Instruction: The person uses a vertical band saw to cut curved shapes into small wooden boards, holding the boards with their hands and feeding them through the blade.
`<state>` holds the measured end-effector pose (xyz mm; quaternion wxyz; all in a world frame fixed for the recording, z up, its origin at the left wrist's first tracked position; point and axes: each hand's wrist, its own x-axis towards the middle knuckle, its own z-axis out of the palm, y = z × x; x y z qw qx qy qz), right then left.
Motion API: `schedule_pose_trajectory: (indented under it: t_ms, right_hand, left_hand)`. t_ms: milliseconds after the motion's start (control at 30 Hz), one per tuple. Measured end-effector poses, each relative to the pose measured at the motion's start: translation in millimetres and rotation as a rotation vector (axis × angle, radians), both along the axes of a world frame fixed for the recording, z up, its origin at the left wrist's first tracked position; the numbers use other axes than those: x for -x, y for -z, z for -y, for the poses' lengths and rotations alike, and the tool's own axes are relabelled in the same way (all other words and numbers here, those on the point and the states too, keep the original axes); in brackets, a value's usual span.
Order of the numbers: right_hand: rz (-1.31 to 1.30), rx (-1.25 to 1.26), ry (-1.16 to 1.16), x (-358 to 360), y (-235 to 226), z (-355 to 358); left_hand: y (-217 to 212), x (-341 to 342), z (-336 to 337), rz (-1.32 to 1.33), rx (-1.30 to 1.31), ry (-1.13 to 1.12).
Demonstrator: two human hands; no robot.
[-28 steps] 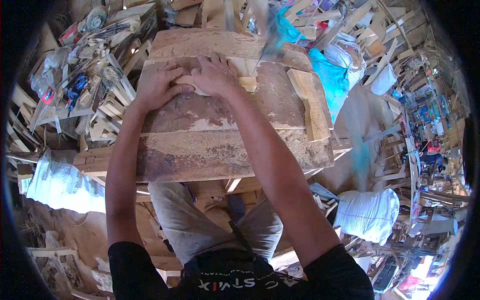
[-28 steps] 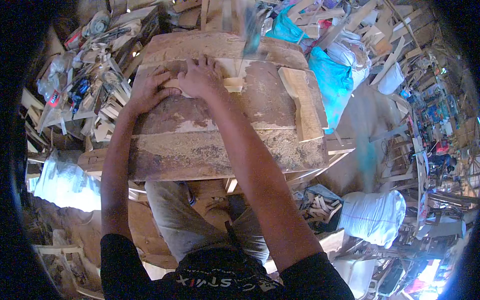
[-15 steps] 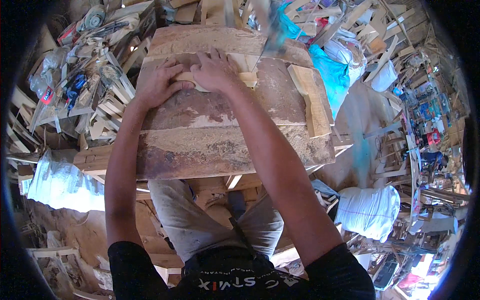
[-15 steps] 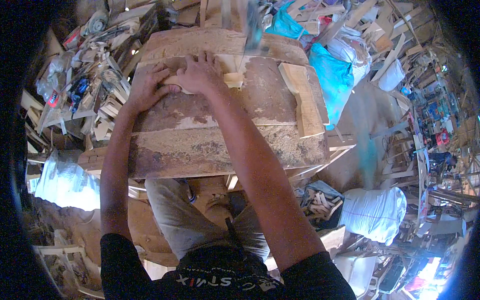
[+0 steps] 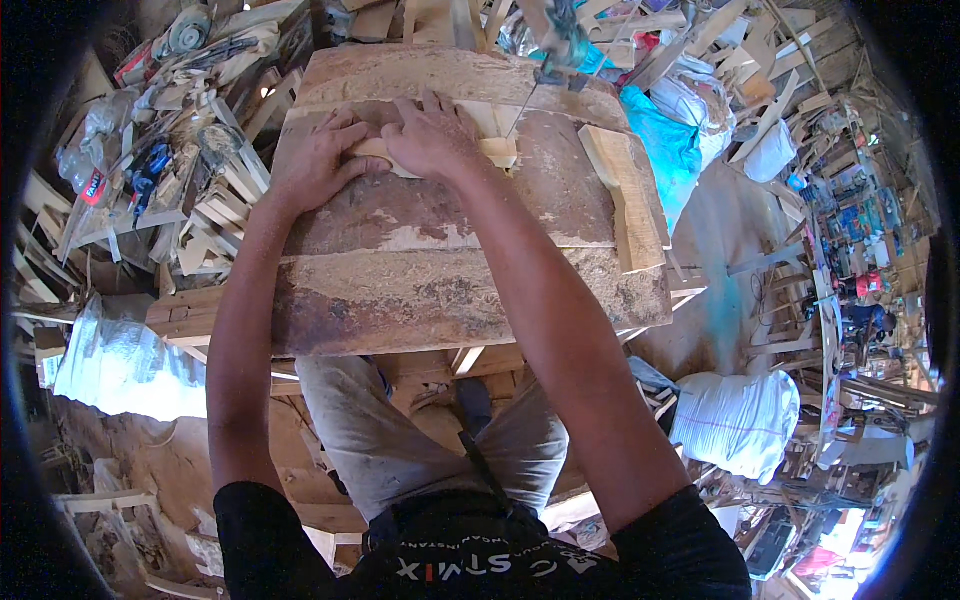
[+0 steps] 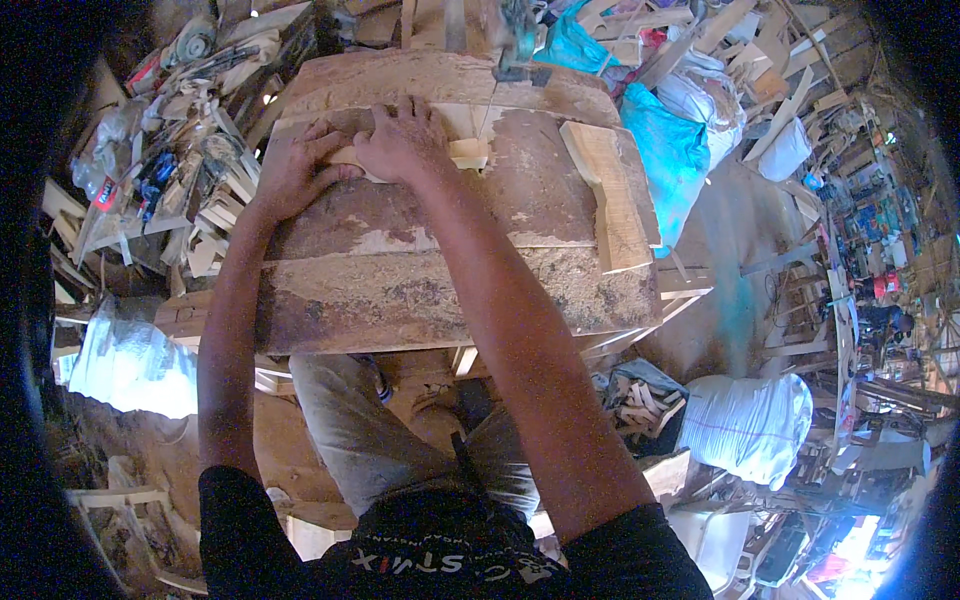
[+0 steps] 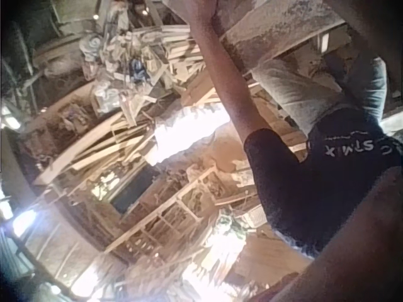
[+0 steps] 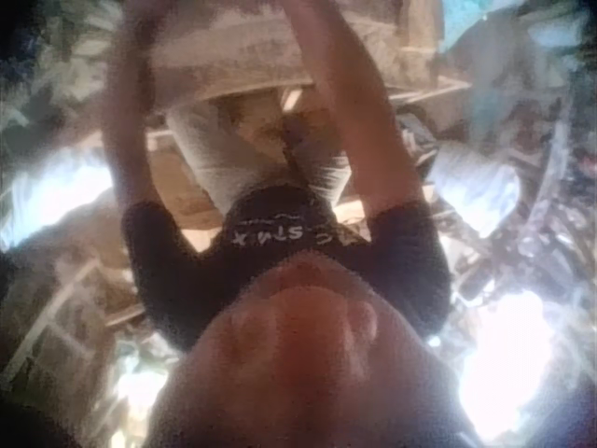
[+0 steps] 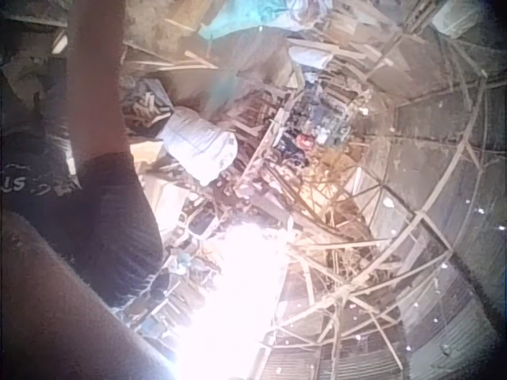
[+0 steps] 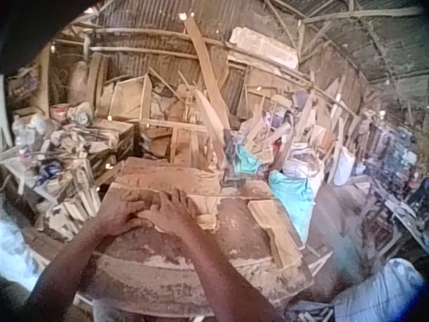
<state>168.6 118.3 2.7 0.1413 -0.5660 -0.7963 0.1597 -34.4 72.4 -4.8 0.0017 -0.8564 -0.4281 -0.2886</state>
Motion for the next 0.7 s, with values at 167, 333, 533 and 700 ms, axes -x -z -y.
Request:
schedule_pose_trajectory:
  t_ms: [167,333,533,700]
  right_hand:
    - [0.030,-0.007,-0.001,0,2,-1]
    - [0.017,0.013,-0.020,0,-3,2]
    - [0.009,0.003,-0.002,-1,-1,-2]
    - [0.022,0.009,0.004,-1,-5,0]
  left_hand:
    - [-9,-3,4,-0.021,0.090,-0.005]
    - [-8,-3,3,0.010,0.074,0.001]
    - [-14,-4,3,-0.048,0.180,-0.025]
    - [-13,-4,3,-0.081,0.161,-0.046]
